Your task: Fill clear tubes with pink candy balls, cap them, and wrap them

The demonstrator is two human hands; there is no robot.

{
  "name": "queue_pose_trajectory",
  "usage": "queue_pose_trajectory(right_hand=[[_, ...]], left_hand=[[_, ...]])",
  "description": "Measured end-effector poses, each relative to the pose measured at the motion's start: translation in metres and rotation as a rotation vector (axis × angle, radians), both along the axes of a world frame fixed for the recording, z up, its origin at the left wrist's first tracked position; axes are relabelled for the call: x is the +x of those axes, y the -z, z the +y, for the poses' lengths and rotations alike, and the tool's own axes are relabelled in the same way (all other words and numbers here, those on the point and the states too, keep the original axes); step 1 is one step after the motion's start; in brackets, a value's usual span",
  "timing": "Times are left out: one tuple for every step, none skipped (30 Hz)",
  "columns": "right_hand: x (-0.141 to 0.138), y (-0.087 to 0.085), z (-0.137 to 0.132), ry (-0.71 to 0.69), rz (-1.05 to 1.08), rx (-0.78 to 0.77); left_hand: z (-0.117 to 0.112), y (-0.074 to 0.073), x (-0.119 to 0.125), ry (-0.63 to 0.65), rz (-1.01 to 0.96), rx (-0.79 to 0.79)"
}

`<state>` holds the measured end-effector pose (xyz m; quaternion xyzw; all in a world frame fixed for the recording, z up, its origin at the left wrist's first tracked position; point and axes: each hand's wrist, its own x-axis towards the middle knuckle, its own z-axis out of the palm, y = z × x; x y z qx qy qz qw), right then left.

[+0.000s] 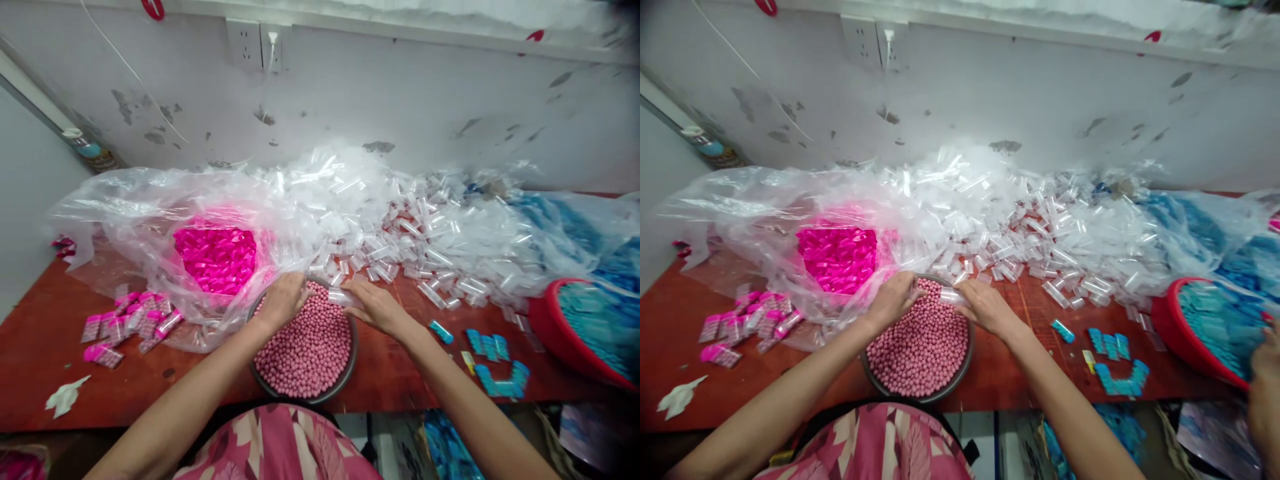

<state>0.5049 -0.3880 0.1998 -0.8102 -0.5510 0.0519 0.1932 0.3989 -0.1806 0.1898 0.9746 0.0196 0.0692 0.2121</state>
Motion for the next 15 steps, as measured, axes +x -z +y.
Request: queue_pose_trajectory(right_hand=[[-0.001, -0.001, 0.004, -0.031, 0.021, 0.000], [-0.004, -0.003, 0.008, -0.068, 0.052, 0.011], [-0.006, -0.005, 0.013, -0.104, 0.089, 0.029], [-0.008, -0.006, 0.018, -0.134, 0.127, 0.049], [-0.011, -0.008, 0.022, -0.156, 0.165, 0.064], [-0.013, -0.010, 0.025, -0.166, 0.199, 0.072], [-0.015, -0.011, 0.026, -0.159, 0.230, 0.076], [-0.016, -0.012, 0.027, -0.136, 0.262, 0.076], [-0.017, -0.013, 0.026, -0.098, 0.306, 0.068], [-0.018, -0.014, 0.025, -0.047, 0.365, 0.057], [-0.018, -0.014, 0.024, 0.012, 0.433, 0.048], [-0.018, -0.014, 0.023, 0.068, 0.511, 0.044], [-0.018, -0.014, 0.021, 0.112, 0.594, 0.049], [-0.017, -0.013, 0.019, 0.145, 0.672, 0.062], [-0.016, -0.013, 0.017, 0.171, 0.740, 0.088]], left_hand=[[-0.002, 0.000, -0.002, 0.092, -0.051, -0.039], [-0.006, 0.000, -0.004, 0.196, -0.087, -0.068], [-0.010, 0.001, -0.004, 0.289, -0.101, -0.086], [-0.014, 0.002, -0.005, 0.354, -0.093, -0.093], [-0.017, 0.003, -0.005, 0.385, -0.071, -0.092], [-0.018, 0.004, -0.006, 0.389, -0.043, -0.088], [-0.019, 0.005, -0.007, 0.378, -0.019, -0.085], [-0.019, 0.006, -0.009, 0.363, -0.007, -0.085], [-0.019, 0.007, -0.011, 0.349, -0.007, -0.087], [-0.018, 0.008, -0.014, 0.337, -0.016, -0.089], [-0.017, 0.009, -0.016, 0.324, -0.027, -0.089], [-0.015, 0.010, -0.019, 0.314, -0.037, -0.086], [-0.014, 0.011, -0.021, 0.309, -0.042, -0.077], [-0.012, 0.012, -0.023, 0.301, -0.037, -0.064], [-0.009, 0.013, -0.025, 0.279, -0.021, -0.051]])
